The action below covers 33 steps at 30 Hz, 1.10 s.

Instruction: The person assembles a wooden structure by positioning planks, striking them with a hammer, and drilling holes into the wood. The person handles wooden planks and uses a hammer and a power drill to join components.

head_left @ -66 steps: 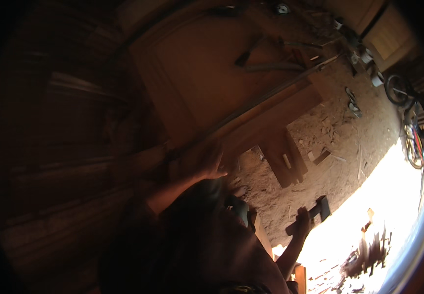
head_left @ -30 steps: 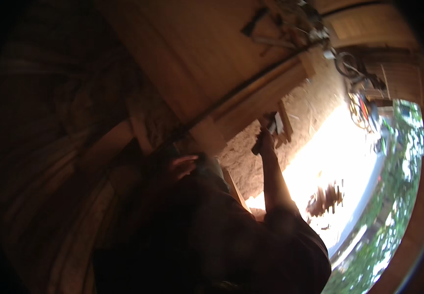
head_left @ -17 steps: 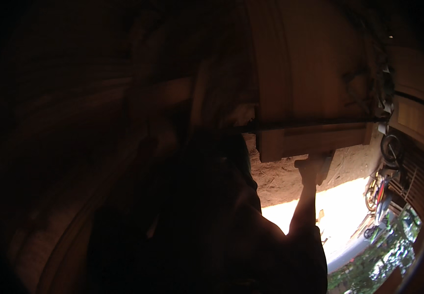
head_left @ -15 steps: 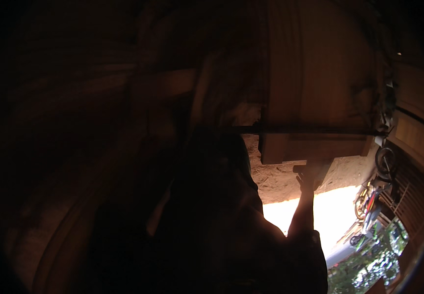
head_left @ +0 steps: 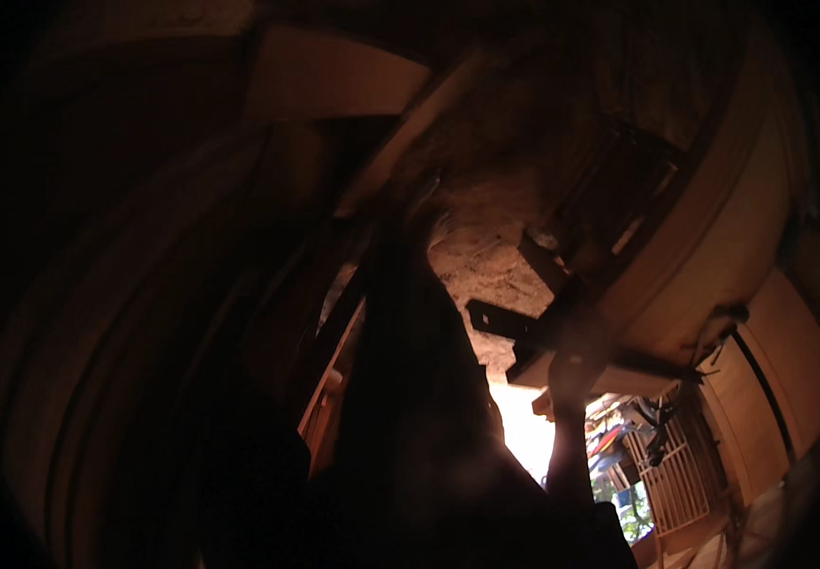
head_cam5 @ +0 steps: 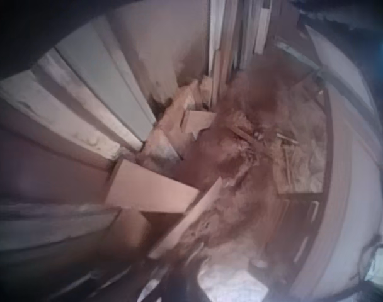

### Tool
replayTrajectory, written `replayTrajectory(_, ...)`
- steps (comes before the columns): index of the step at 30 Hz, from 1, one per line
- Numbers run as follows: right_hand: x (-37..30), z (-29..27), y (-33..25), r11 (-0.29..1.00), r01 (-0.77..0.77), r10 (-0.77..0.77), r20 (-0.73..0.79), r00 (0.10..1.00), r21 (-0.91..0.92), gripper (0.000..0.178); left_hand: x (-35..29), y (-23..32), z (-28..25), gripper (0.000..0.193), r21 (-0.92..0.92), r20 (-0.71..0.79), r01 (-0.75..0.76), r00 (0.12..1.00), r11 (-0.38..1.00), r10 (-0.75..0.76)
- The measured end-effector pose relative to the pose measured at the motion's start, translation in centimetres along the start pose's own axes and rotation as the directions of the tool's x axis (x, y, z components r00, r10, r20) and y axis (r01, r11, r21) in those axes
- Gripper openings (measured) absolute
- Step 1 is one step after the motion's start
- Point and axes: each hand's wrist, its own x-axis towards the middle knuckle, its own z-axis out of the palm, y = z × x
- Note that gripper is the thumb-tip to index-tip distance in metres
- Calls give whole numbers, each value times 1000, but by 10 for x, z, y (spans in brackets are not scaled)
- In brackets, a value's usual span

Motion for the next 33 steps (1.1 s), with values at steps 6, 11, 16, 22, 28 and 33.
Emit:
replayTrajectory(6,-9,18,8,852,397,-402,58,914,-341,38,91,-60,105,45,91,-96,-39,994,995,48)
replayTrajectory(11,-31,12,23,858,285,-288,58,956,-427,42,166,-73,150,46,195,-406,-248,861,949,308)
replayTrajectory(16,-23,22,20,927,230,-234,23,972,-296,26,142,-57,121,45,175,-46,-196,977,965,207)
replayTrajectory(22,-3,36,3,949,259,-265,-12,964,-180,17,-16,87,24,35,322,-301,-325,856,889,421)
replayTrajectory(28,8,21,-15,988,144,-146,-39,988,-61,21,-146,206,-128,38,363,-309,-257,874,896,376)
replayTrajectory(33,11,28,-18,983,181,-181,-123,976,-10,16,-218,211,-203,41,400,-353,-186,872,897,338)
